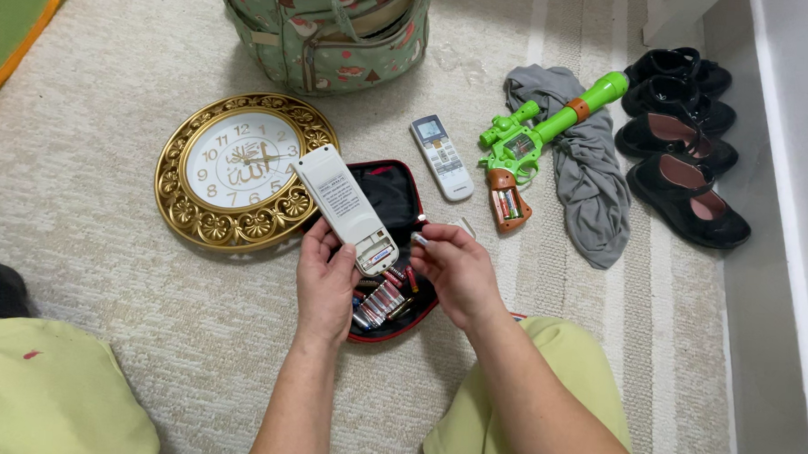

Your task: The person sits on the floor and replaces batteries in a wall clock and a toy gun. They open the battery compartments, remove old batteries, insert new ones from a case, and close the compartments.

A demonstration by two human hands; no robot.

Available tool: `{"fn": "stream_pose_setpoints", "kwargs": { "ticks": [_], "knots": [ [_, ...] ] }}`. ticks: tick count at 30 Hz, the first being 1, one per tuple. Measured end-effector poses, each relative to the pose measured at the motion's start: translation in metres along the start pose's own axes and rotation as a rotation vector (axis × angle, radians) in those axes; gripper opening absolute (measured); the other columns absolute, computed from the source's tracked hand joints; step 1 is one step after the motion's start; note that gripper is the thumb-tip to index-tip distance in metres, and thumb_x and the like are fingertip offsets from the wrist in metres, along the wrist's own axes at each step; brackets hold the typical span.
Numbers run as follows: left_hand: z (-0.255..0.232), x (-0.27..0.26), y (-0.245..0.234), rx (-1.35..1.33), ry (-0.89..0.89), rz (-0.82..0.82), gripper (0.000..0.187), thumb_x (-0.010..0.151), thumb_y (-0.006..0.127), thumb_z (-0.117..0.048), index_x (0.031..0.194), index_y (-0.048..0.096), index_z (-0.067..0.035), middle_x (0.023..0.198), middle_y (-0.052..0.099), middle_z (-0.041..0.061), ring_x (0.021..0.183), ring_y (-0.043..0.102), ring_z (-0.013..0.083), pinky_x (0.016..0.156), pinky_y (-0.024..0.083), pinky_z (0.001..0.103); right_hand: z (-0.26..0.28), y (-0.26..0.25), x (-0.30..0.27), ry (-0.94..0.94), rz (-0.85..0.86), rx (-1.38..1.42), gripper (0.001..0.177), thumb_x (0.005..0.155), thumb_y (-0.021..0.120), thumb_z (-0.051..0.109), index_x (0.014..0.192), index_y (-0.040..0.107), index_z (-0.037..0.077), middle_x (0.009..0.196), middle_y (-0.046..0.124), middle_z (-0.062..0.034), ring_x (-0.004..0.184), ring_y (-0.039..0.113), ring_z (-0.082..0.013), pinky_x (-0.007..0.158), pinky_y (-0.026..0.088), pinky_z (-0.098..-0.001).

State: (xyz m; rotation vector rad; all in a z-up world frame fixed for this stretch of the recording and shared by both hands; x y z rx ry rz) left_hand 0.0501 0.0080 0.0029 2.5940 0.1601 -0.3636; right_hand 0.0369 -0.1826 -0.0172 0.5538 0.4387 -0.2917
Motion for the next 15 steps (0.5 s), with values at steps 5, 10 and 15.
{"fn": "stream_pose_setpoints", "kwargs": {
  "ticks": [5,10,15],
  "knots": [
    [0.000,-0.002,0.004,0.031,0.018,0.020,0.049,0.098,0.048,0.002,0.146,0.038,-0.001,0.134,0.057,0.015,0.118,0.063,0.0222,0.098,0.060,0.037,-0.009,-0.010,0.002,0.242,-0.023,0.127,0.026,0.094,0.069,0.023,0.096,0.053,0.002,0.076,0.061,-0.0068,0.068,0.062,-0.0173,0.062,0.056,-0.0316],
    [0.005,-0.001,0.004,0.031,0.082,0.066,0.049,0.098,0.049,0.004,0.146,0.038,-0.001,0.133,0.057,0.015,0.120,0.063,0.0218,0.102,0.057,0.034,-0.011,0.001,-0.005,0.087,0.011,-0.411,0.026,0.086,0.075,0.018,0.107,0.065,0.006,0.069,0.056,0.0002,0.056,0.049,-0.0110,0.048,0.038,-0.0263],
    [0.009,-0.003,0.006,0.037,0.105,0.113,0.048,0.099,0.051,0.002,0.145,0.038,0.000,0.133,0.057,0.015,0.121,0.063,0.0218,0.102,0.056,0.034,0.000,0.022,-0.018,-0.118,0.039,-0.872,0.046,0.079,0.083,0.027,0.117,0.073,0.004,0.065,0.057,0.0045,0.057,0.051,-0.0056,0.050,0.043,-0.0246]
  ]
}}
Point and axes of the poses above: each hand's wrist, its own x-axis towards the middle knuckle, its own y-axis out of the palm, z = x × y, the point moved 5 cm from there along x, towards the middle knuckle
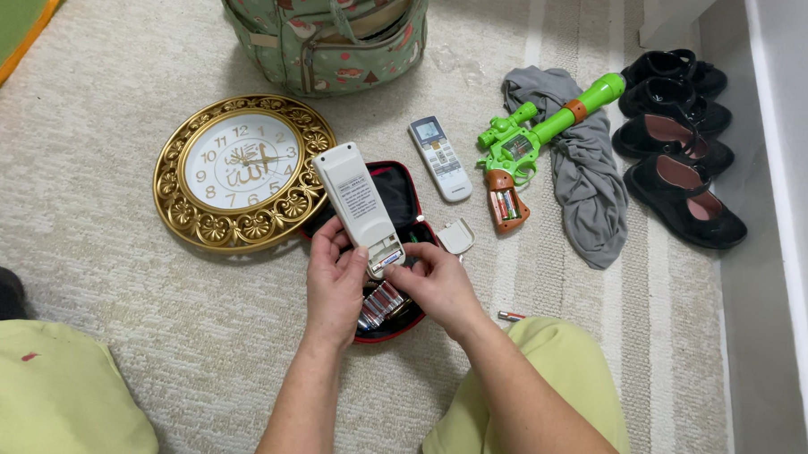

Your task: The person sits on the floor and replaces batteries in a wall clock and a toy gun. They open the battery compartments, remove old batteries, insert new ones from a case, and close the compartments.

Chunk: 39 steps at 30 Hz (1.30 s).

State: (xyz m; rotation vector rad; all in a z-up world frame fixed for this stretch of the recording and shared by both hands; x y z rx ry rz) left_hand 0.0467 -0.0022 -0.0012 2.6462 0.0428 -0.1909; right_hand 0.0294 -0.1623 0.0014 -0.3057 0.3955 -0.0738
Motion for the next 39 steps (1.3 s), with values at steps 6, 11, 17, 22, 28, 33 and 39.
{"fn": "stream_pose_setpoints", "kwargs": {
  "ticks": [6,11,17,22,28,33,39],
  "knots": [
    [-0.004,-0.001,0.006,0.103,-0.006,0.041,0.046,0.098,0.054,0.002,0.143,0.041,0.000,0.133,0.060,0.016,0.119,0.066,0.0224,0.099,0.057,0.034,0.024,-0.002,-0.013,-0.070,-0.087,-0.273,0.051,0.072,0.084,0.037,0.111,0.078,0.005,0.058,0.058,-0.0002,0.052,0.052,-0.0092,0.048,0.045,-0.0297],
    [-0.006,-0.003,0.011,0.212,-0.065,0.079,0.049,0.097,0.054,0.002,0.144,0.043,-0.004,0.138,0.059,0.012,0.124,0.065,0.0200,0.101,0.057,0.031,0.031,-0.006,-0.016,-0.053,-0.076,-0.450,0.055,0.072,0.079,0.050,0.104,0.080,0.005,0.061,0.065,-0.0099,0.054,0.062,-0.0222,0.056,0.051,-0.0400],
    [-0.004,-0.005,0.016,0.220,-0.075,0.106,0.049,0.096,0.054,0.004,0.143,0.044,-0.005,0.139,0.058,0.012,0.123,0.067,0.0210,0.100,0.056,0.031,0.039,0.003,-0.022,-0.323,-0.153,-0.640,0.049,0.079,0.072,0.042,0.088,0.070,-0.007,0.091,0.069,-0.0287,0.090,0.068,-0.0446,0.085,0.055,-0.0523],
    [-0.003,-0.006,0.019,0.211,-0.049,0.087,0.050,0.097,0.054,0.005,0.144,0.043,-0.005,0.140,0.058,0.014,0.121,0.068,0.0219,0.098,0.057,0.032,0.040,0.008,-0.023,-0.281,-0.110,-0.662,0.046,0.084,0.062,0.035,0.099,0.064,-0.008,0.097,0.067,-0.0318,0.093,0.067,-0.0469,0.086,0.055,-0.0541],
    [-0.003,-0.004,0.013,0.218,-0.014,0.042,0.051,0.096,0.055,0.005,0.145,0.041,-0.004,0.138,0.058,0.014,0.121,0.068,0.0219,0.098,0.058,0.032,0.042,0.008,-0.026,-0.269,-0.063,-0.620,0.049,0.083,0.060,0.033,0.111,0.062,-0.008,0.099,0.067,-0.0324,0.095,0.066,-0.0475,0.087,0.053,-0.0551],
    [-0.008,-0.001,0.008,0.243,-0.010,0.023,0.050,0.096,0.056,0.004,0.144,0.042,-0.003,0.137,0.059,0.015,0.117,0.069,0.0227,0.097,0.059,0.032,0.042,0.008,-0.027,-0.388,-0.057,-0.545,0.059,0.083,0.067,0.037,0.120,0.059,-0.009,0.104,0.067,-0.0322,0.099,0.067,-0.0470,0.087,0.054,-0.0534],
    [-0.014,-0.002,0.013,0.194,-0.007,0.090,0.050,0.097,0.054,0.005,0.144,0.043,-0.003,0.139,0.058,0.015,0.121,0.068,0.0219,0.099,0.058,0.032,0.045,0.007,-0.026,-0.319,-0.008,-0.469,0.062,0.087,0.069,0.048,0.119,0.059,-0.004,0.102,0.070,-0.0266,0.094,0.070,-0.0428,0.080,0.055,-0.0502]
  ]
}}
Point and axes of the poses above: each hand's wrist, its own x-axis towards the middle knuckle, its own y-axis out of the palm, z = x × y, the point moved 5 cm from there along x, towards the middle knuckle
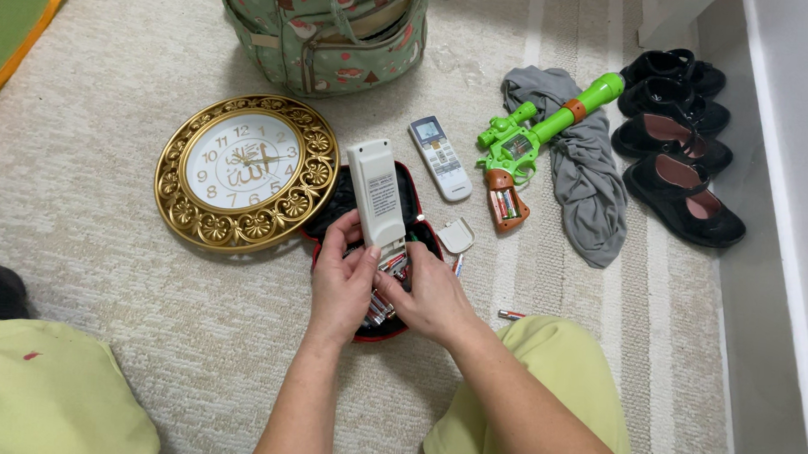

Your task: The person sits on the floor and replaces batteries in a wall clock and a toy gun. They open the battery compartments, remove old batteries, insert new ones from a case, and close the compartments.

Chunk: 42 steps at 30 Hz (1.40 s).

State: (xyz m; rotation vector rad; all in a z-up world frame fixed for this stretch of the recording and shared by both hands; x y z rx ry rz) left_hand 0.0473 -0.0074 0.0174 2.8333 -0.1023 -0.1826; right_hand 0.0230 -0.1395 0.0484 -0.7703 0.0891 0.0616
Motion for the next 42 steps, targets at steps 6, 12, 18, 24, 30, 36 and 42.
{"fn": "stream_pose_setpoints", "kwargs": {
  "ticks": [6,12,18,24,30,36,42],
  "knots": [
    [0.000,-0.001,0.000,0.033,-0.044,-0.016,0.051,0.096,0.054,0.005,0.144,0.042,-0.006,0.140,0.058,0.014,0.121,0.068,0.0220,0.099,0.058,0.032,-0.001,0.000,-0.001,0.211,0.144,0.043,0.059,0.089,0.063,0.048,0.119,0.055,-0.002,0.087,0.071,-0.0256,0.084,0.072,-0.0412,0.076,0.055,-0.0501],
    [0.004,0.000,0.000,0.083,-0.011,-0.058,0.051,0.095,0.055,0.004,0.144,0.043,-0.005,0.139,0.059,0.013,0.121,0.068,0.0212,0.099,0.058,0.031,-0.010,0.005,-0.001,-0.022,-0.036,0.076,0.052,0.095,0.054,0.033,0.129,0.058,-0.006,0.101,0.071,-0.0305,0.100,0.069,-0.0457,0.088,0.054,-0.0513],
    [0.016,0.000,-0.001,0.081,-0.049,-0.131,0.048,0.098,0.055,0.001,0.144,0.042,-0.004,0.131,0.062,0.013,0.114,0.070,0.0208,0.094,0.060,0.031,-0.054,0.012,0.011,0.102,-0.102,0.241,0.037,0.099,0.049,0.025,0.112,0.070,-0.002,0.087,0.069,-0.0177,0.081,0.066,-0.0319,0.073,0.052,-0.0434],
    [0.025,0.002,0.011,0.016,-0.094,-0.076,0.048,0.098,0.054,0.001,0.144,0.043,-0.003,0.132,0.063,0.014,0.113,0.070,0.0188,0.095,0.059,0.030,-0.119,-0.036,0.023,0.584,0.043,0.694,0.030,0.100,0.057,0.034,0.086,0.058,0.007,0.066,0.048,0.0012,0.055,0.043,-0.0110,0.046,0.036,-0.0284],
    [0.028,0.000,0.018,-0.035,-0.202,-0.025,0.050,0.095,0.054,0.001,0.144,0.045,-0.003,0.129,0.064,0.014,0.110,0.069,0.0204,0.091,0.060,0.031,-0.162,-0.052,0.017,0.591,0.156,0.416,0.030,0.096,0.063,0.033,0.092,0.066,0.004,0.076,0.063,-0.0050,0.062,0.055,-0.0155,0.053,0.042,-0.0336],
    [0.016,0.007,0.007,-0.052,-0.208,-0.070,0.049,0.096,0.053,0.001,0.145,0.044,-0.002,0.131,0.065,0.014,0.111,0.069,0.0198,0.091,0.061,0.031,-0.177,-0.053,0.002,0.643,0.436,-0.534,0.038,0.081,0.082,0.027,0.112,0.079,0.006,0.116,0.077,-0.0160,0.102,0.073,-0.0281,0.092,0.057,-0.0377],
    [0.013,0.011,-0.001,-0.073,-0.221,-0.103,0.046,0.098,0.051,0.000,0.143,0.044,-0.001,0.128,0.065,0.014,0.109,0.069,0.0224,0.085,0.065,0.037,-0.162,-0.053,-0.006,0.741,0.506,-0.668,0.046,0.072,0.087,0.017,0.116,0.077,0.007,0.124,0.073,-0.0132,0.114,0.070,-0.0292,0.097,0.057,-0.0422]
  ]
}}
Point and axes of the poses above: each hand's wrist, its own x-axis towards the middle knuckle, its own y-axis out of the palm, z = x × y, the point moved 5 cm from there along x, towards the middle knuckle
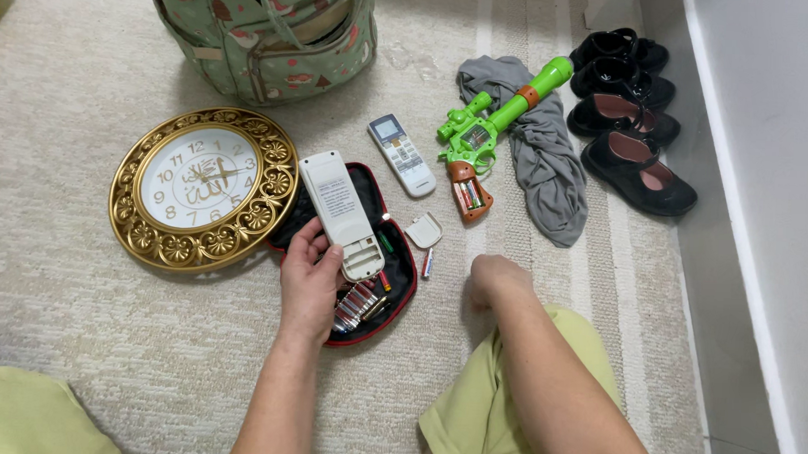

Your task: The person sits on the floor and replaces batteries in a wall clock and a toy gun. They open the battery compartments, remove old batteries, insert new ones from a case, and close the compartments.

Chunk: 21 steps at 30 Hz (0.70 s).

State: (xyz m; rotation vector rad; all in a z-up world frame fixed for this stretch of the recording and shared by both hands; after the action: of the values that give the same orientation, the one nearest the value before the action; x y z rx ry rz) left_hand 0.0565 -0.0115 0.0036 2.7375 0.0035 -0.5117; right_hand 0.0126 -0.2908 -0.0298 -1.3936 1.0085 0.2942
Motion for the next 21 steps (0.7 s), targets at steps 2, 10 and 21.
{"fn": "stream_pose_setpoints", "kwargs": {
  "ticks": [2,10,21],
  "knots": [
    [0.003,0.001,-0.005,-0.028,0.008,0.001,0.045,0.098,0.051,0.000,0.142,0.044,-0.001,0.128,0.064,0.013,0.109,0.069,0.0217,0.086,0.065,0.037,-0.001,0.000,0.004,0.005,-0.054,0.041,0.040,0.072,0.080,0.010,0.111,0.080,0.005,0.121,0.075,-0.0157,0.111,0.074,-0.0303,0.092,0.061,-0.0416],
    [0.015,0.005,-0.030,-0.135,0.033,-0.030,0.044,0.098,0.051,0.004,0.141,0.046,0.000,0.126,0.064,0.017,0.109,0.069,0.0229,0.087,0.065,0.037,0.009,0.005,0.050,-0.131,-0.206,0.398,0.022,0.073,0.082,0.025,0.085,0.077,0.008,0.091,0.080,-0.0132,0.086,0.076,-0.0262,0.083,0.060,-0.0373],
    [0.010,0.003,-0.059,-0.187,0.040,-0.151,0.046,0.097,0.050,0.003,0.142,0.045,-0.002,0.129,0.063,0.015,0.112,0.068,0.0217,0.090,0.063,0.037,0.025,-0.012,0.027,-0.210,-0.294,0.631,0.042,0.080,0.081,0.024,0.117,0.071,0.005,0.104,0.077,-0.0130,0.090,0.077,-0.0243,0.080,0.061,-0.0369]
  ]
}}
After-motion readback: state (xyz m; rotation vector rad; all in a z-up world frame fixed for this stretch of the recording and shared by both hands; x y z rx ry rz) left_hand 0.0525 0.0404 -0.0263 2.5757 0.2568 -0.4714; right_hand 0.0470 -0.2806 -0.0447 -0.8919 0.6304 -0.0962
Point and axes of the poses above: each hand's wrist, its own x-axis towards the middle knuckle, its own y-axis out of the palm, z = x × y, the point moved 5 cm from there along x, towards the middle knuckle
